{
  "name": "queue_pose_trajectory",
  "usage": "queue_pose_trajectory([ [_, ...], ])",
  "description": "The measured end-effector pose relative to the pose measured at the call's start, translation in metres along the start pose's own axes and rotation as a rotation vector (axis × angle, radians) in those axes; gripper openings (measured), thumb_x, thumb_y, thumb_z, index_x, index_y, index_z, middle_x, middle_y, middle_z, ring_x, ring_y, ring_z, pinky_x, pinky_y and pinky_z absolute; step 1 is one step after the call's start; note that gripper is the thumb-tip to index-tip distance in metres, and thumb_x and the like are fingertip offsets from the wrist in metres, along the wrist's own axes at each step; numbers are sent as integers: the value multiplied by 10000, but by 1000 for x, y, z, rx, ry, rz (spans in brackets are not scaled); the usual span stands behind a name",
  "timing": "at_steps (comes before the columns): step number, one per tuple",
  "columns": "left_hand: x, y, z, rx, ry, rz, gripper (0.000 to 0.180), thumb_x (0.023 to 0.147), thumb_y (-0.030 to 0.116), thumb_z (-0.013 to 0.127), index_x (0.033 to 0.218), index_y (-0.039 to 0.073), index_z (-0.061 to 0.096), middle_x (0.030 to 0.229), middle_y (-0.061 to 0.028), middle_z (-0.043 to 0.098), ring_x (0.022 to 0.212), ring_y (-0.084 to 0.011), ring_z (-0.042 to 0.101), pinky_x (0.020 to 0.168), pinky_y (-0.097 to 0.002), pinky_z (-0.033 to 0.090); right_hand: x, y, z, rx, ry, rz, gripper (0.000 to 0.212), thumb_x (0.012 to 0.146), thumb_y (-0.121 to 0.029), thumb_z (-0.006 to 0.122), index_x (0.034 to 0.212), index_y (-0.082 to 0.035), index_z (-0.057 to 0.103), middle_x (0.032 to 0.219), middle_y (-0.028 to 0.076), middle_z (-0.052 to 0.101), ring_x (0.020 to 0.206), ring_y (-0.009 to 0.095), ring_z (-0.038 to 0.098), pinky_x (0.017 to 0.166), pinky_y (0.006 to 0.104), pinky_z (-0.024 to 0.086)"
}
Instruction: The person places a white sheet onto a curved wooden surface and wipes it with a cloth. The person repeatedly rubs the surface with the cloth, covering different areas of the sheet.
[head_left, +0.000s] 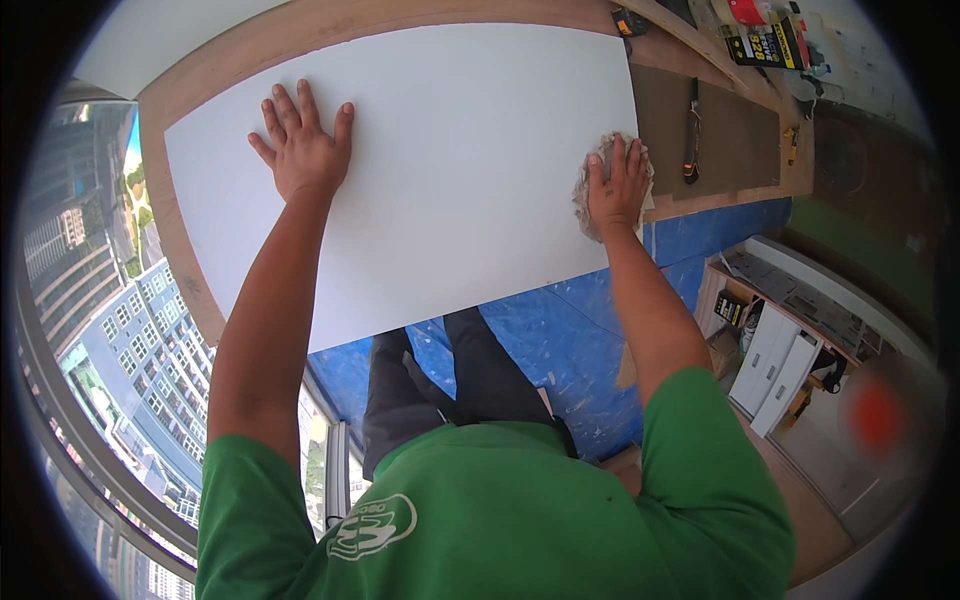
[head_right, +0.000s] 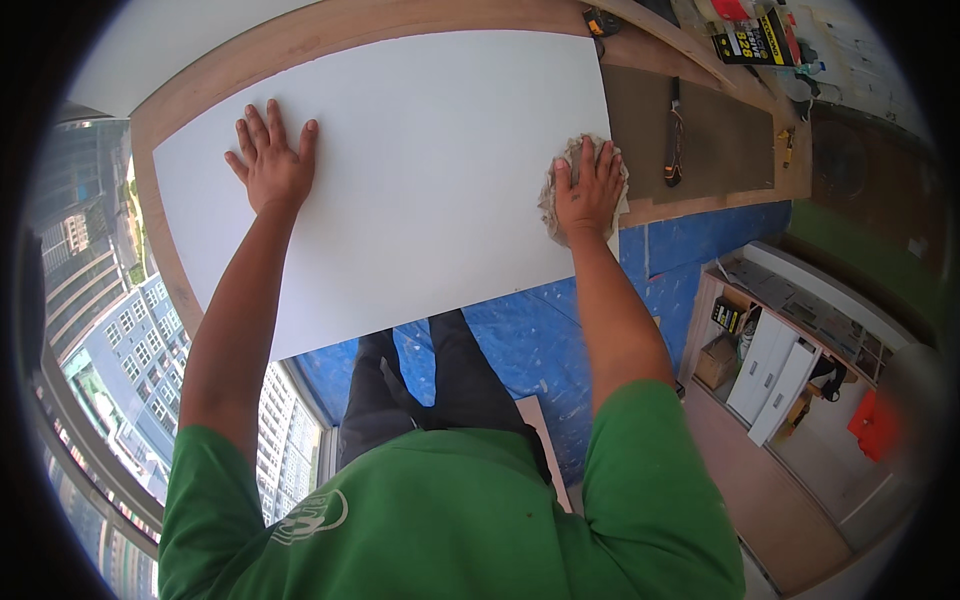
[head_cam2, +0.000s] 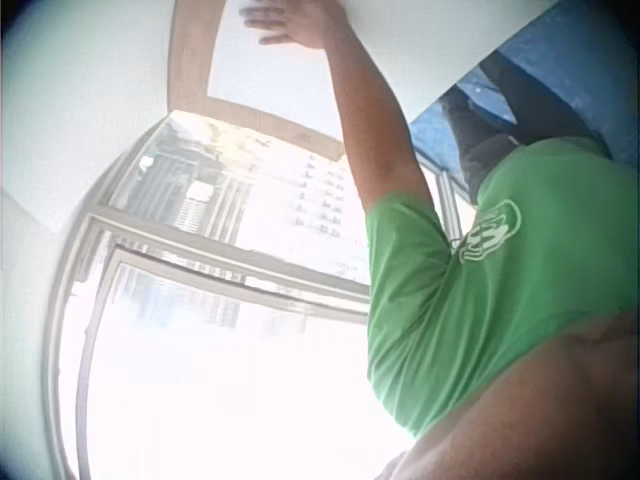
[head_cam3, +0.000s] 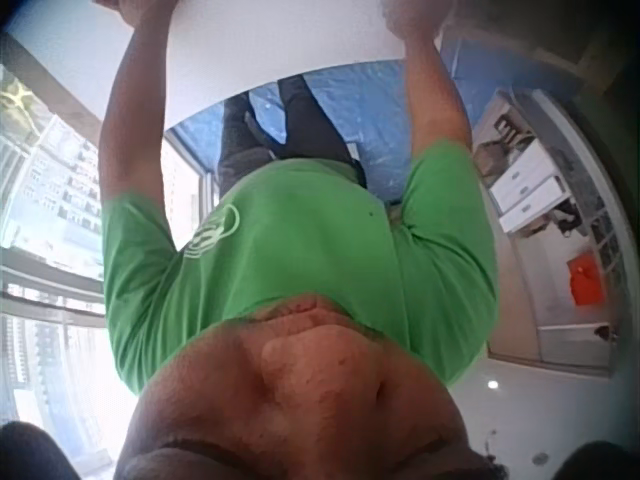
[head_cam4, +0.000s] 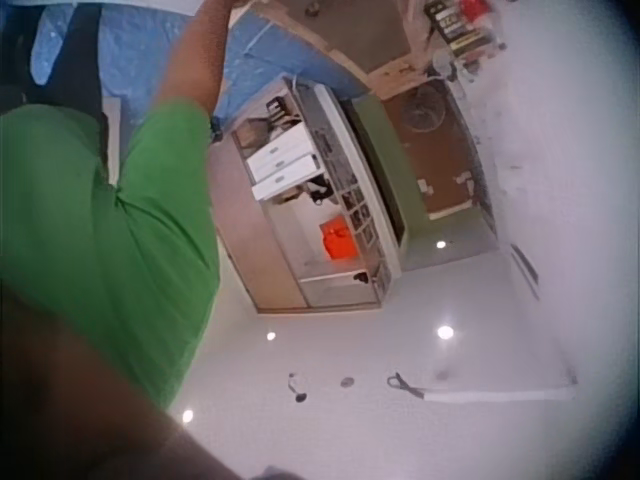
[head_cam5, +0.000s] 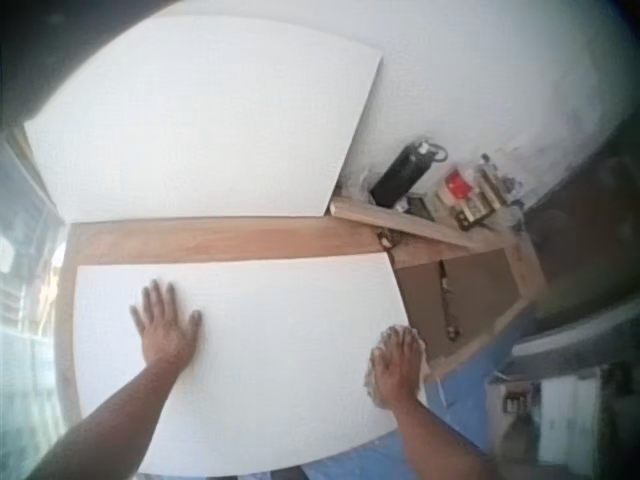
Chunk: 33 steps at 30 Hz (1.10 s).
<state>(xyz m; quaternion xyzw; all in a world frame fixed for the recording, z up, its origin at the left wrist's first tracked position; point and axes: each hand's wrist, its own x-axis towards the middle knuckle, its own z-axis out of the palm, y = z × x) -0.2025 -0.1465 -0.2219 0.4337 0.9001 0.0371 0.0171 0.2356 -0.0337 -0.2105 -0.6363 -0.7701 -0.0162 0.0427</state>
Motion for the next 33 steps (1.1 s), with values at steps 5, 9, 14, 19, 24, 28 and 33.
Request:
queue_pose_trajectory([
  [5, 9, 1, 2, 73, -11, 7, 819, 1015, 723, 301, 1675, 248, 201, 1751, -61, 143, 1622, -251, 60, 1296, -531, -4, -29, -27, -2, -5, 3, 197, 664, 1045, -554, 456, 1594, -184, 409, 1677, 226, 285, 1534, 478, 253, 1230, 613, 213],
  [9, 29, 5, 0, 75, -10, 30, 818, 1006, 725, 324, 1672, 264, 213, 1751, -50, 148, 1621, -236, 72, 1301, -515, 14, -123, -104, -8, 96, -107, -121, 695, 992, -543, 565, 1592, -224, 418, 1686, 214, 274, 1553, 459, 230, 1224, 657, 179],
  [14, 38, 6, -3, 65, -32, 31, 821, 1000, 726, 342, 1672, 271, 212, 1753, -40, 141, 1621, -223, 73, 1304, -499, 14, -116, -56, -17, 183, -143, -226, 675, 957, -511, 616, 1566, -262, 462, 1685, 134, 318, 1557, 411, 246, 1235, 638, 175],
  [19, 36, 4, 1, 44, -36, 21, 826, 996, 723, 357, 1674, 277, 204, 1757, -28, 128, 1622, -218, 67, 1305, -484, 5, -76, 10, -15, 36, -97, 83, 678, 1003, -542, 536, 1587, -217, 424, 1689, 201, 262, 1550, 454, 223, 1231, 643, 184],
  [24, 36, 4, 1, 45, -39, 19, 826, 996, 717, 363, 1675, 277, 199, 1758, -23, 119, 1622, -216, 65, 1305, -484, 4, -131, -62, -8, 45, -132, 115, 714, 1030, -565, 472, 1616, -172, 362, 1696, 253, 201, 1552, 508, 165, 1222, 677, 155],
  [28, 38, 3, 1, 53, -34, 20, 821, 999, 711, 362, 1676, 275, 197, 1758, -25, 120, 1622, -217, 65, 1306, -482, 6, -137, -42, -15, 57, -204, 65, 744, 1037, -580, 446, 1629, -144, 331, 1694, 278, 181, 1538, 552, 157, 1211, 692, 149],
  [33, 35, 3, 2, 67, -35, 27, 811, 1009, 696, 364, 1676, 270, 189, 1759, -33, 118, 1621, -224, 73, 1300, -498, 24, -108, 2, -5, 54, -85, 310, 769, 1040, -618, 405, 1647, -159, 289, 1695, 290, 154, 1540, 570, 104, 1203, 715, 125],
])
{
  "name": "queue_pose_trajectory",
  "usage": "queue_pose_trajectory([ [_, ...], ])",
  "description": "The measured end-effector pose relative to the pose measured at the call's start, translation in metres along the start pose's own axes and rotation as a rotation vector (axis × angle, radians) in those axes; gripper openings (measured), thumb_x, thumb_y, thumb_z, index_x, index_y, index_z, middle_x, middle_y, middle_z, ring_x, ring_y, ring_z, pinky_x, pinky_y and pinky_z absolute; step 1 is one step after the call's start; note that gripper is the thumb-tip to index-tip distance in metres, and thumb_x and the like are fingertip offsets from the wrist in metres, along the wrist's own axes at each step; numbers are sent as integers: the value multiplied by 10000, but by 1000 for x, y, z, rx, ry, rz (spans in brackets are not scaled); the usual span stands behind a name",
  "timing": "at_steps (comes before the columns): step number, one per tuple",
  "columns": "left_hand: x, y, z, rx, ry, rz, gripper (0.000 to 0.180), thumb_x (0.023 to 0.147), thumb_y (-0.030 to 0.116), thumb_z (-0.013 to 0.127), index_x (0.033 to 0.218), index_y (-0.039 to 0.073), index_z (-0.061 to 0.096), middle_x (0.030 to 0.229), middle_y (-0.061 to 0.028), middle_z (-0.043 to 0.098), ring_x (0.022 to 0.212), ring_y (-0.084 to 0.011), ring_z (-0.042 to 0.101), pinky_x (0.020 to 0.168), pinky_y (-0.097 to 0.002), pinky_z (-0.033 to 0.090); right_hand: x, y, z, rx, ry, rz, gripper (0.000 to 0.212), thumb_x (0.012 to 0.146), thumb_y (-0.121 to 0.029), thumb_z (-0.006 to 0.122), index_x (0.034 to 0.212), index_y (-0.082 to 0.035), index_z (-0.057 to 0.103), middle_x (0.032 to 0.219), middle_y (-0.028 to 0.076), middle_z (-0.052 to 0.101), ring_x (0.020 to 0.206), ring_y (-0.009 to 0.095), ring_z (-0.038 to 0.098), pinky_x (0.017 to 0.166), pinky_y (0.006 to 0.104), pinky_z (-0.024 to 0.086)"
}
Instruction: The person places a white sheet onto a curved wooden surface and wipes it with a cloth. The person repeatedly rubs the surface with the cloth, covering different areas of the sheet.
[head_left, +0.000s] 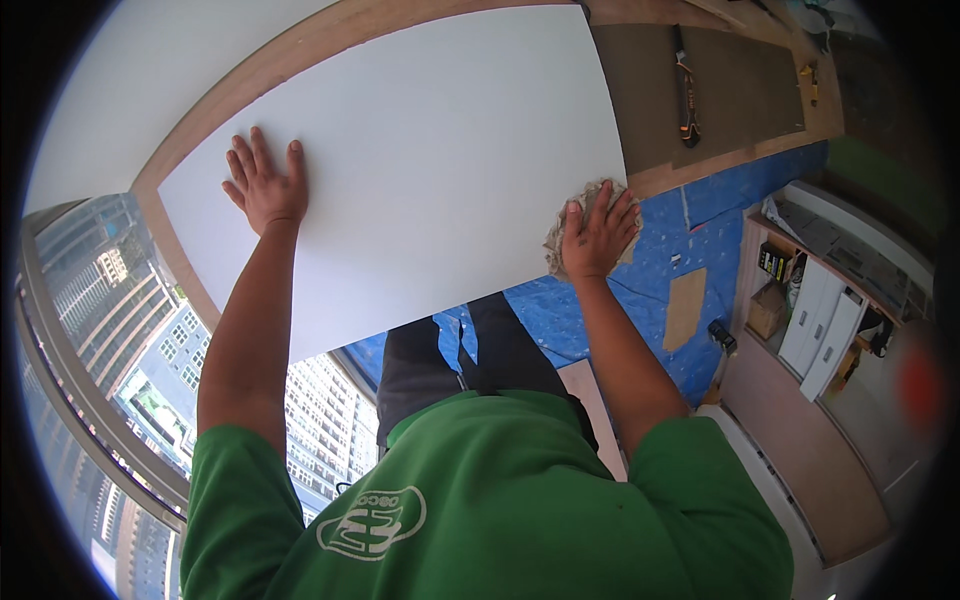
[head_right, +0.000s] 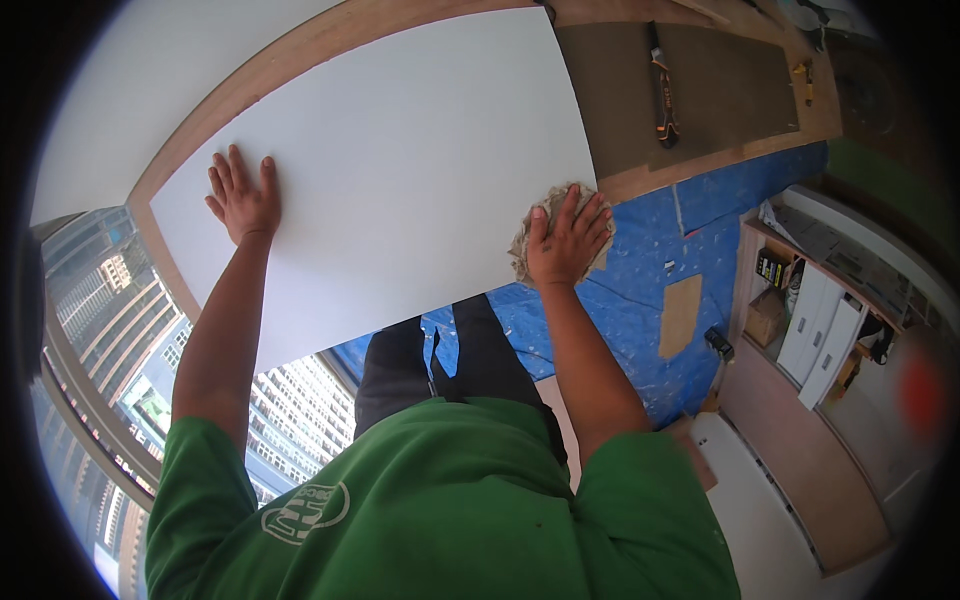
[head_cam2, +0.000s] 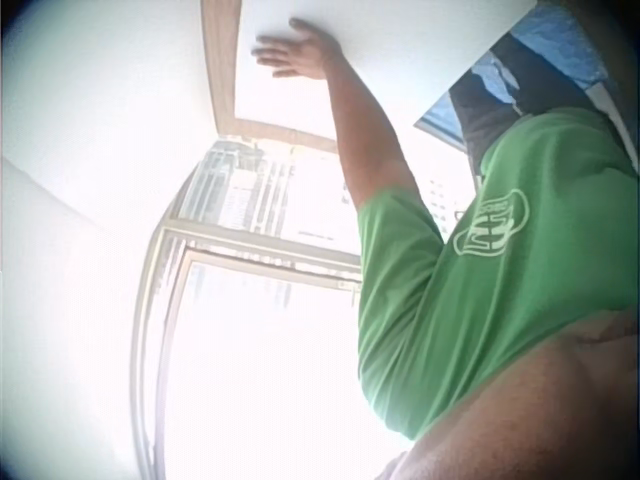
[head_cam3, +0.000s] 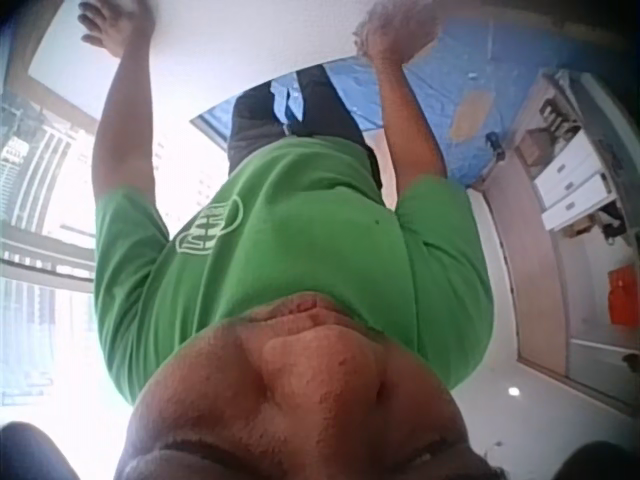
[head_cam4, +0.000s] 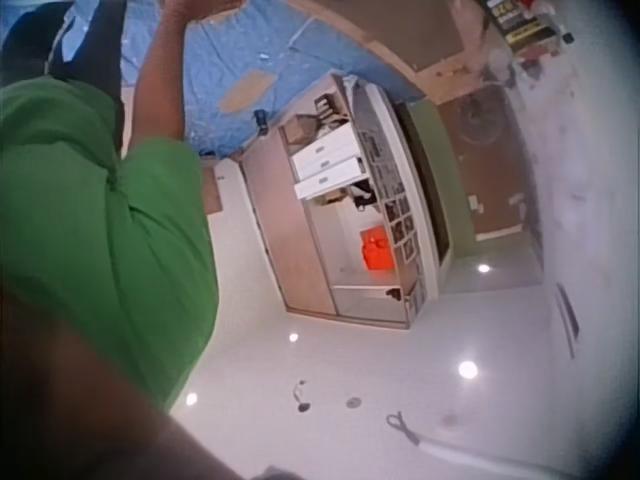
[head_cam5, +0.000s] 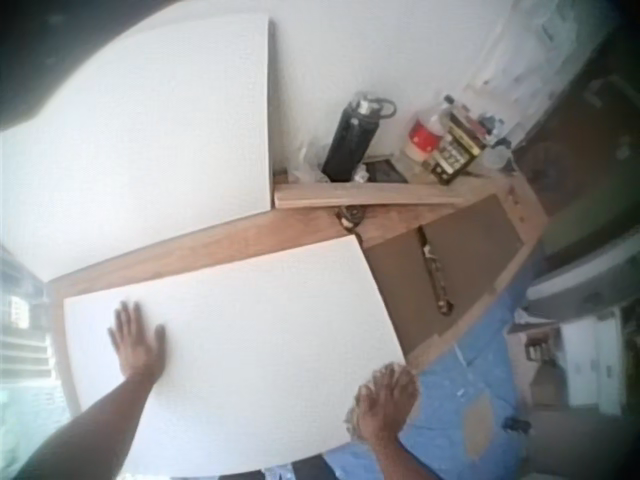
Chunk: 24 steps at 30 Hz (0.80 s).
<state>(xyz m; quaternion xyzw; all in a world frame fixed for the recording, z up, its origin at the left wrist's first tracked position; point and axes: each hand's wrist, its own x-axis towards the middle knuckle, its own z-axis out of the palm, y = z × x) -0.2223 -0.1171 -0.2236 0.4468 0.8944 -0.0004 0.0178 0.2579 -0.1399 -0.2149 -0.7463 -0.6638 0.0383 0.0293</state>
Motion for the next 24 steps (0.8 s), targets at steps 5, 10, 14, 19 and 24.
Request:
queue_pose_trajectory([
  [5, 1, 0, -1, 8, -5, -11, 812, 1002, 702, 368, 1675, 280, 200, 1758, -29, 124, 1622, -221, 67, 1305, -485, 15, -59, -32, -11, -50, -149, -47, 775, 1056, -632, 361, 1656, -152, 256, 1684, 326, 128, 1530, 595, 90, 1204, 708, 131],
  [10, 1, 0, 1, -4, 3, -6, 810, 1003, 701, 370, 1674, 281, 202, 1758, -25, 125, 1621, -216, 74, 1305, -484, 15, 28, -11, -9, 102, -41, 161, 792, 1059, -635, 351, 1661, -134, 231, 1675, 347, 126, 1527, 604, 82, 1203, 710, 115],
  [14, 1, 0, 0, 13, -2, -14, 810, 1005, 702, 369, 1674, 279, 202, 1759, -22, 121, 1620, -213, 78, 1304, -484, 15, 6, -20, -5, 49, -92, 112, 772, 1063, -611, 364, 1656, -130, 247, 1678, 344, 120, 1528, 599, 89, 1212, 698, 113],
  [19, 0, 1, -3, 26, -1, -11, 796, 1014, 690, 360, 1675, 279, 195, 1759, -23, 118, 1621, -214, 75, 1304, -485, 14, -33, -33, -16, -92, -184, -34, 780, 1066, -602, 368, 1653, -103, 250, 1690, 318, 127, 1546, 564, 82, 1239, 651, 98],
  [24, 0, 1, -2, 26, -2, -10, 787, 1020, 685, 356, 1675, 280, 196, 1757, -27, 126, 1621, -215, 77, 1304, -486, 18, 102, -58, 3, -5, -6, -215, 787, 1060, -582, 383, 1645, -72, 255, 1709, 260, 147, 1574, 488, 95, 1263, 612, 86],
])
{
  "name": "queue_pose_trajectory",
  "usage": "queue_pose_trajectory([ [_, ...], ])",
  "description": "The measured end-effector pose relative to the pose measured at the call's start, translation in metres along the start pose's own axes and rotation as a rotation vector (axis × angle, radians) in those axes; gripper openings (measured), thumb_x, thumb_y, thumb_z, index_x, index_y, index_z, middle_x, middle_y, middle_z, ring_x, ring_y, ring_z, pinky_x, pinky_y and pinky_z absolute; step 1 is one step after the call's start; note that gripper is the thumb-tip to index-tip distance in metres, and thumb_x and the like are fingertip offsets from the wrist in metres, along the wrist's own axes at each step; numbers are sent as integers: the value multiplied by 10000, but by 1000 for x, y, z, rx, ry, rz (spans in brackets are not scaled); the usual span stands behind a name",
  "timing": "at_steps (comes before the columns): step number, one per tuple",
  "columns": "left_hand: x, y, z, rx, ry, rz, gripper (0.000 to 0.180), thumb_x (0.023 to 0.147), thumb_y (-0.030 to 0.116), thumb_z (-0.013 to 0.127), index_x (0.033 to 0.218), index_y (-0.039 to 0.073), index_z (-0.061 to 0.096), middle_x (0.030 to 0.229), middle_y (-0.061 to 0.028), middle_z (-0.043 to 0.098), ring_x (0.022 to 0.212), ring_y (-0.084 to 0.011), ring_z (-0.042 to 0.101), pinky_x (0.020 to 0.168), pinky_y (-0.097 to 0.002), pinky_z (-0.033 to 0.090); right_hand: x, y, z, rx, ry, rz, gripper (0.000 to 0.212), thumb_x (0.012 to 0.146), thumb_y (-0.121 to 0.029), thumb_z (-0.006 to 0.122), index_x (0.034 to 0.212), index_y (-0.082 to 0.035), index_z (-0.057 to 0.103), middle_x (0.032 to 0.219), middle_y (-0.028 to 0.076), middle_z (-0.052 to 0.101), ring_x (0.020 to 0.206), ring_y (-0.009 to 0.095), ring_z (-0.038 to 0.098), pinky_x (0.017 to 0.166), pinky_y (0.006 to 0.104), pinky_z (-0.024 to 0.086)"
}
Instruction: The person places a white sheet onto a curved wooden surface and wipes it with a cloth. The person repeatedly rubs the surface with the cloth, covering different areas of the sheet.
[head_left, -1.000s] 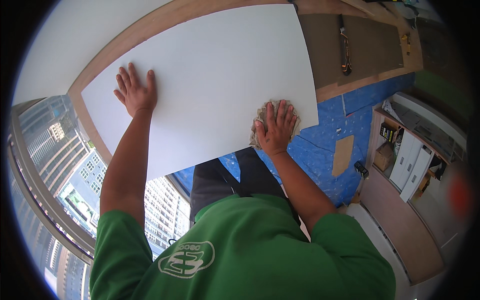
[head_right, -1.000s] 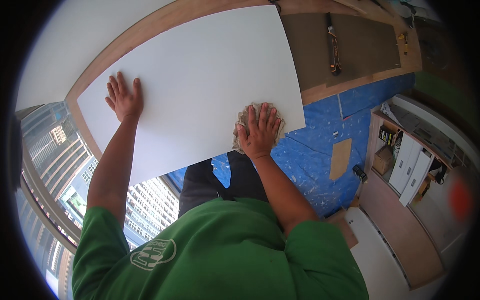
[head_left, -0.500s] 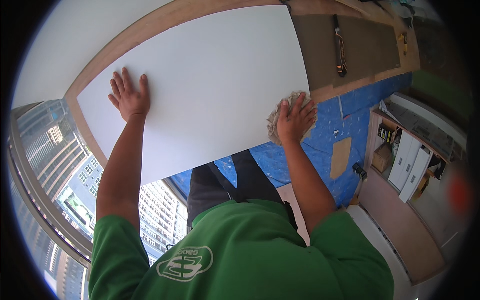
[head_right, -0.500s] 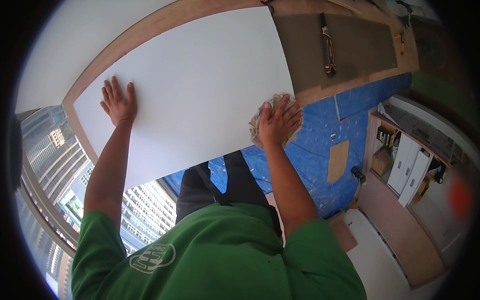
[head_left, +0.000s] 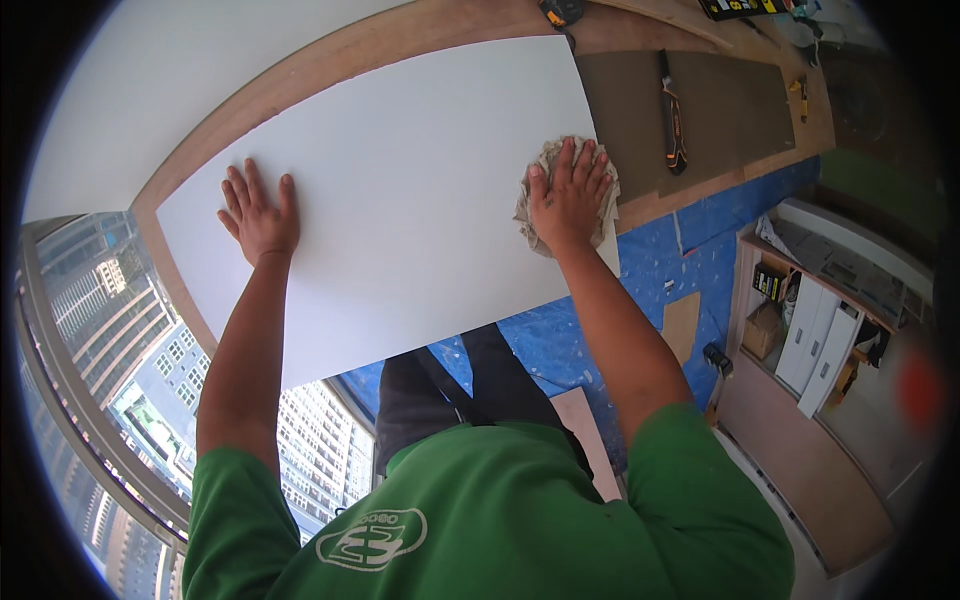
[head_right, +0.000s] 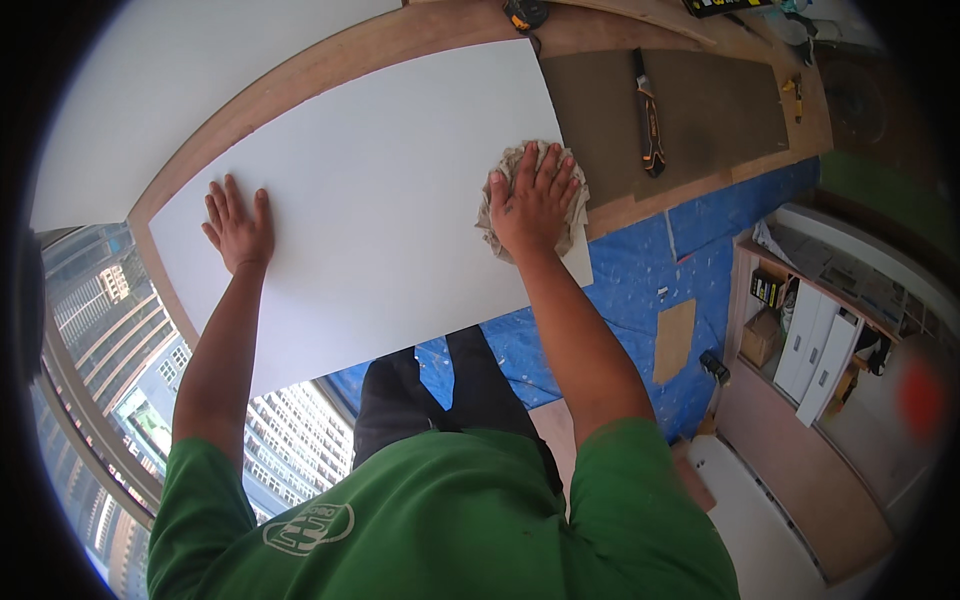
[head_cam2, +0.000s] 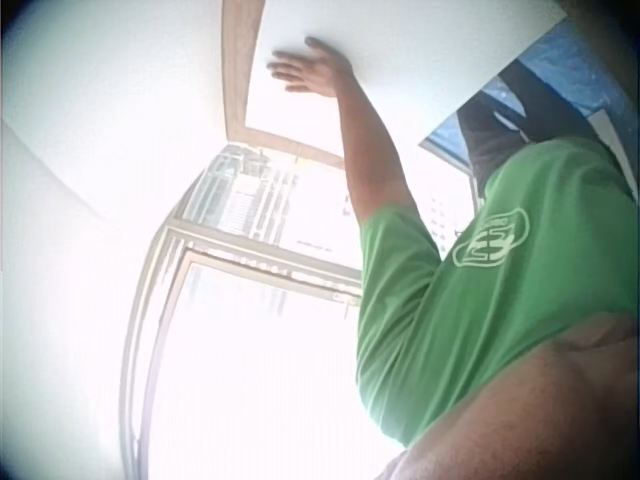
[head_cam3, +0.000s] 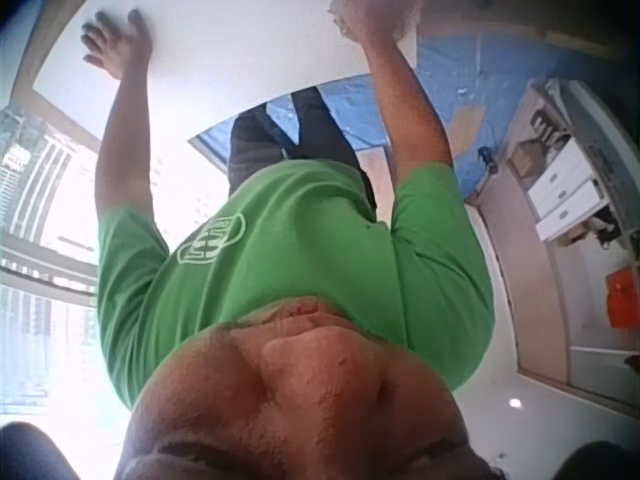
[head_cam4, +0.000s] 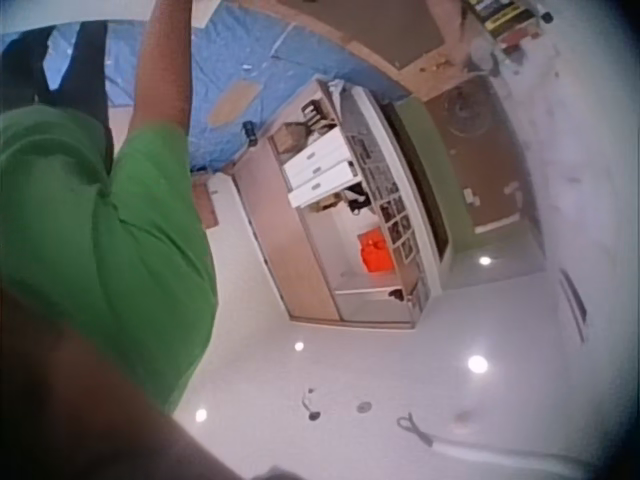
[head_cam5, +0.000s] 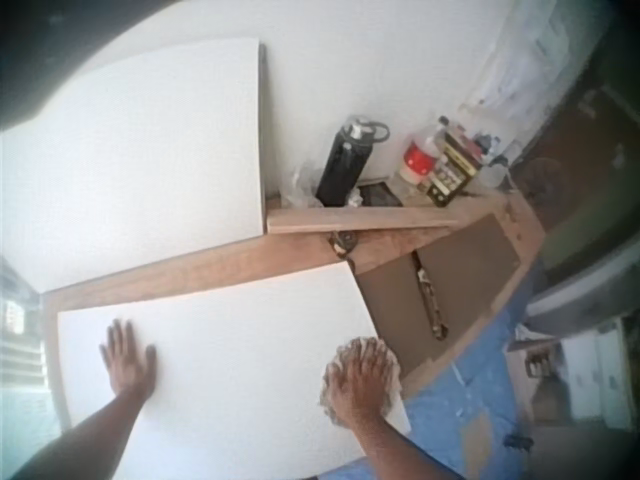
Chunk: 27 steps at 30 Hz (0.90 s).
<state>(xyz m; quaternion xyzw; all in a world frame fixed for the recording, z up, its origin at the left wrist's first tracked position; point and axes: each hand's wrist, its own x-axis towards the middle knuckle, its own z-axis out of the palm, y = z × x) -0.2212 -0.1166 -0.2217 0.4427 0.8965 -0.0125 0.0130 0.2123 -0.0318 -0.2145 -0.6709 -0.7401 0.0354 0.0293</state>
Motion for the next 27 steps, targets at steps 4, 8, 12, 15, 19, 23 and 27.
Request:
queue_pose_trajectory([
  [4, 1, 1, -2, 19, -9, -5, 784, 1022, 686, 353, 1675, 283, 194, 1756, -27, 129, 1620, -215, 84, 1306, -488, 24, 73, -15, 1, -16, -44, 6, 778, 1061, -575, 378, 1641, -70, 261, 1711, 240, 163, 1584, 448, 108, 1274, 585, 91],
  [8, 0, 3, -7, 15, -29, -15, 778, 1025, 686, 346, 1675, 288, 191, 1756, -29, 130, 1619, -213, 85, 1307, -489, 22, 34, -11, -10, 84, -18, -135, 757, 1054, -539, 437, 1634, -77, 287, 1710, 231, 178, 1584, 440, 116, 1276, 588, 90],
  [12, -1, 3, -9, 22, -19, -2, 776, 1026, 688, 337, 1676, 291, 185, 1756, -29, 126, 1620, -211, 79, 1307, -485, 18, -106, 0, -29, -34, -315, -187, 756, 1040, -546, 469, 1645, -131, 286, 1716, 216, 172, 1580, 472, 111, 1244, 663, 87],
  [15, -2, 1, -7, 21, -19, 1, 776, 1027, 688, 332, 1677, 292, 181, 1757, -29, 122, 1620, -211, 75, 1306, -482, 13, -96, 7, -23, -30, -260, -232, 756, 1037, -549, 477, 1647, -145, 285, 1717, 211, 173, 1577, 474, 121, 1242, 667, 89],
  [19, -2, 0, -4, 24, -17, 1, 777, 1026, 686, 337, 1677, 291, 182, 1757, -30, 123, 1621, -212, 73, 1306, -481, 9, 24, -11, -9, 6, -27, -249, 781, 1020, -600, 470, 1646, -169, 286, 1721, 192, 178, 1586, 428, 122, 1281, 579, 81],
  [23, 0, 0, -3, 37, 4, 7, 778, 1025, 686, 343, 1676, 287, 190, 1756, -30, 128, 1620, -213, 76, 1306, -485, 13, 129, -39, -6, -24, -7, -141, 784, 1027, -641, 406, 1647, -177, 284, 1728, 170, 177, 1592, 403, 125, 1295, 536, 71],
  [27, 0, -2, -1, -2, 3, 8, 783, 1024, 688, 347, 1676, 281, 194, 1756, -31, 130, 1620, -219, 82, 1304, -490, 20, 142, -45, 0, 1, 43, -103, 772, 1041, -652, 354, 1649, -182, 283, 1722, 171, 196, 1590, 396, 143, 1298, 523, 88],
])
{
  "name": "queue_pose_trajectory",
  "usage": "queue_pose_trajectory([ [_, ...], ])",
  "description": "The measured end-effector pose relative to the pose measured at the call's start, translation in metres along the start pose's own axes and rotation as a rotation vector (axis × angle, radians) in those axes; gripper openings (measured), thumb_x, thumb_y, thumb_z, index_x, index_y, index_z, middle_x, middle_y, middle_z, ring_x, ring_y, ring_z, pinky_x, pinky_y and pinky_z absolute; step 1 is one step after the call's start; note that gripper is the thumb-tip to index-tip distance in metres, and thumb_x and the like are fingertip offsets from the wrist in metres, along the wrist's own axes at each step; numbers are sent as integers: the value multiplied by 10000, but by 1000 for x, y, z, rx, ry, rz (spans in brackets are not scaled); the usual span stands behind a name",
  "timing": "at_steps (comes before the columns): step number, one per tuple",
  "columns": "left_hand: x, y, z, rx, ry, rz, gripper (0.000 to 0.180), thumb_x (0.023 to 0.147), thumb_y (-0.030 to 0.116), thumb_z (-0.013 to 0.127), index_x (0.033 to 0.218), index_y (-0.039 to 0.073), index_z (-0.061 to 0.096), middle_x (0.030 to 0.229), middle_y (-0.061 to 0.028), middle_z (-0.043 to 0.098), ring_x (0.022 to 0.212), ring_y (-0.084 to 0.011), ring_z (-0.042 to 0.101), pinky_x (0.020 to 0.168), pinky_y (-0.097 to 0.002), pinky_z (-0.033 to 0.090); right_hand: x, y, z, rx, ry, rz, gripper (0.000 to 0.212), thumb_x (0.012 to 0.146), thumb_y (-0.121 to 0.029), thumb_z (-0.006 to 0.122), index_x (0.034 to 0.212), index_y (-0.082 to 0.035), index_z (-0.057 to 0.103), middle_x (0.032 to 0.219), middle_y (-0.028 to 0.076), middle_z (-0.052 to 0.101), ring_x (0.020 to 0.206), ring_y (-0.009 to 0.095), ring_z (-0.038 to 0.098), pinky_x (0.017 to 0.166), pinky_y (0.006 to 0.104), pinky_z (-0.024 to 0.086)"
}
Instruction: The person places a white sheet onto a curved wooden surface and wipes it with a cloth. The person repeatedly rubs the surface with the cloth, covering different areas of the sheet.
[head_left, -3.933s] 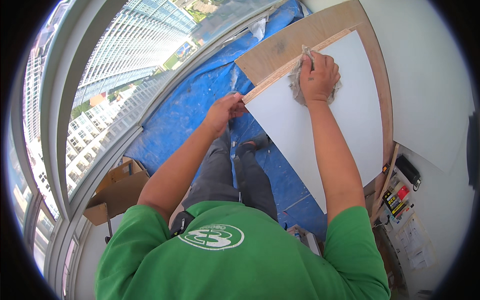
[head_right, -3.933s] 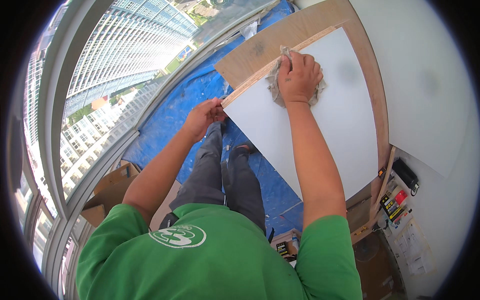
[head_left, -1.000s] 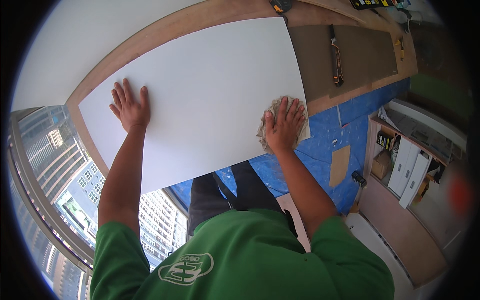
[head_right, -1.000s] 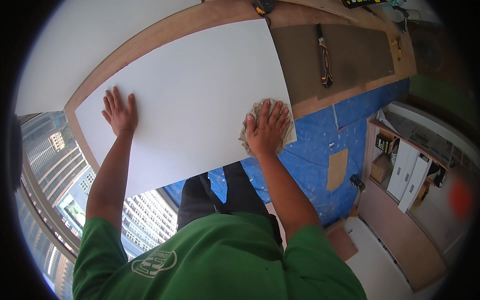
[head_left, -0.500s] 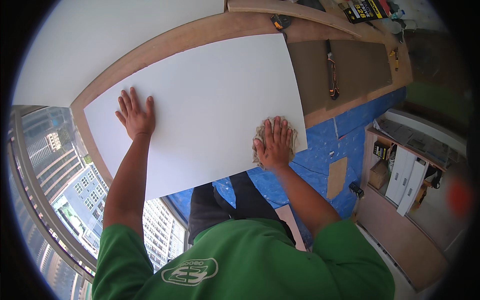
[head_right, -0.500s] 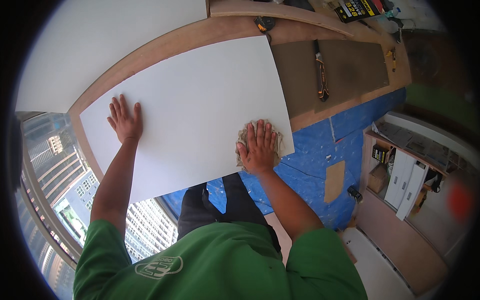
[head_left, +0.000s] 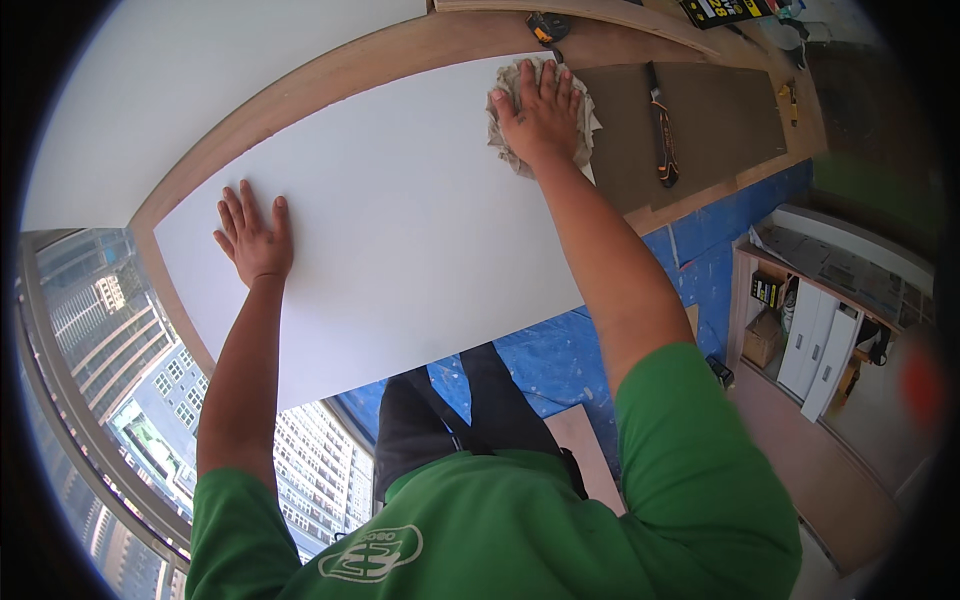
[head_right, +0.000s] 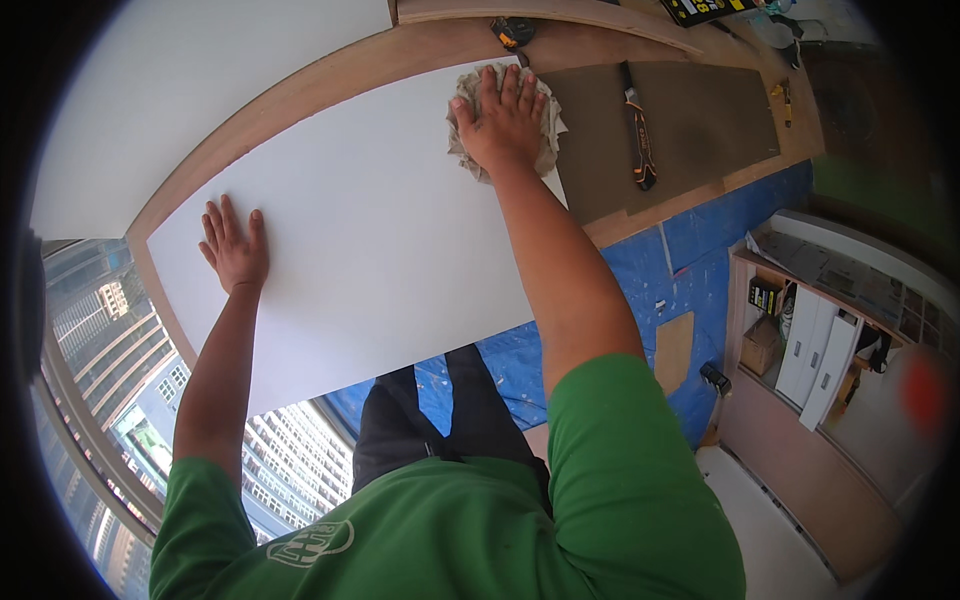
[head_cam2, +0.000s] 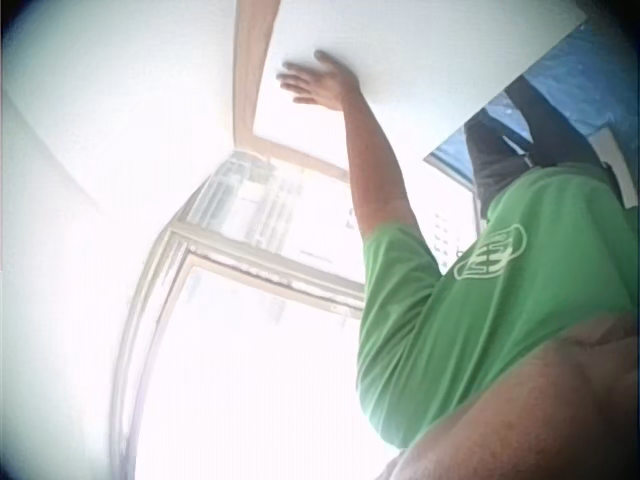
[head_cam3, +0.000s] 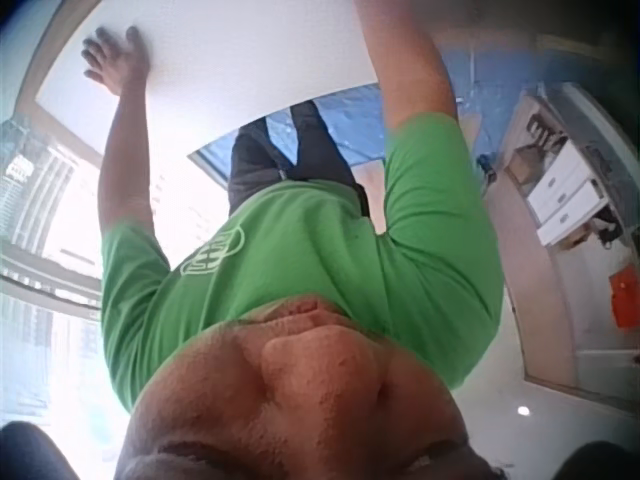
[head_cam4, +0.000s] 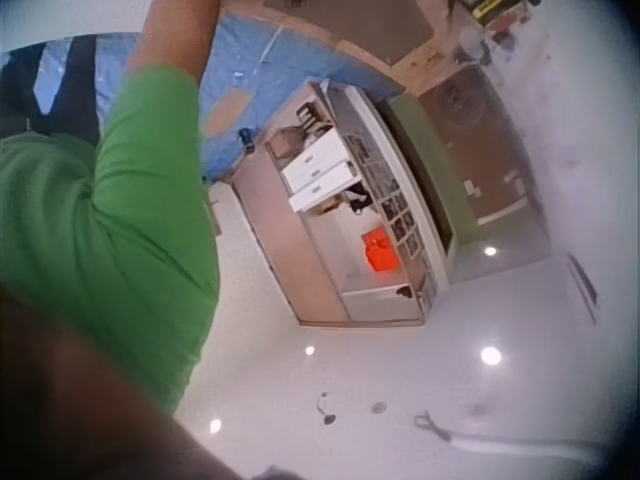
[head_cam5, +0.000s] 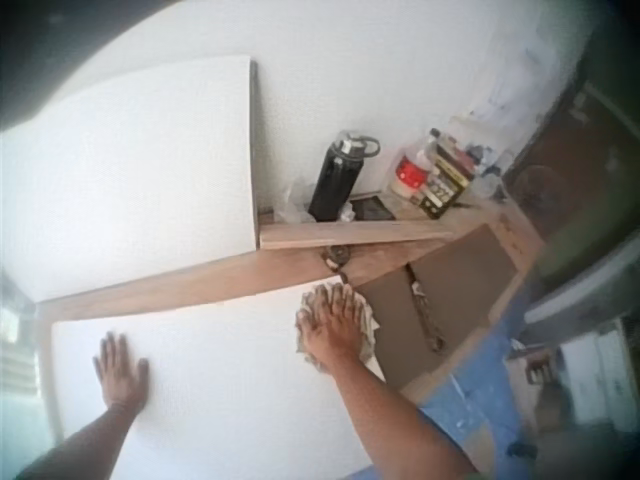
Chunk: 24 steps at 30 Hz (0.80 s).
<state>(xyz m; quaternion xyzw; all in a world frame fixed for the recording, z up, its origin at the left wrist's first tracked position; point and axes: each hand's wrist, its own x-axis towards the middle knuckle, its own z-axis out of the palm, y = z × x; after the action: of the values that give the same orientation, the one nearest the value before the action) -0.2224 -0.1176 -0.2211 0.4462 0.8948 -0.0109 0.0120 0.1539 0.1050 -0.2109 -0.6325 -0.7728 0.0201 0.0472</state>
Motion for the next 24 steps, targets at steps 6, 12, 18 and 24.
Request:
queue_pose_trajectory([
  [6, 2, -5, 5, -2, 21, 22, 789, 1026, 696, 335, 1677, 273, 194, 1757, -37, 128, 1620, -231, 82, 1301, -507, 31, -119, 29, -9, 18, -27, 23, 725, 1052, -572, 411, 1628, -139, 326, 1690, 202, 262, 1572, 417, 194, 1286, 550, 131],
  [12, 4, -5, 7, -13, 19, 30, 805, 1027, 699, 318, 1679, 244, 192, 1756, -60, 128, 1621, -252, 82, 1296, -528, 37, -210, 65, -23, 57, -33, 67, 666, 1027, -445, 522, 1580, -91, 413, 1670, 225, 293, 1551, 444, 240, 1264, 587, 181],
  [18, 4, -8, 8, -19, 31, 51, 806, 1027, 696, 322, 1678, 237, 196, 1755, -67, 134, 1620, -255, 91, 1293, -536, 40, -276, 88, -23, 115, -36, 160, 658, 1007, -383, 553, 1574, -79, 413, 1665, 228, 296, 1533, 483, 255, 1248, 613, 199],
  [24, 6, -6, 7, 4, 21, 33, 807, 1026, 697, 325, 1677, 236, 201, 1754, -68, 138, 1619, -254, 96, 1293, -540, 46, -287, 111, -32, 180, 96, -4, 599, 899, -136, 610, 1485, -52, 525, 1594, 242, 419, 1438, 481, 423, 1165, 579, 386],
])
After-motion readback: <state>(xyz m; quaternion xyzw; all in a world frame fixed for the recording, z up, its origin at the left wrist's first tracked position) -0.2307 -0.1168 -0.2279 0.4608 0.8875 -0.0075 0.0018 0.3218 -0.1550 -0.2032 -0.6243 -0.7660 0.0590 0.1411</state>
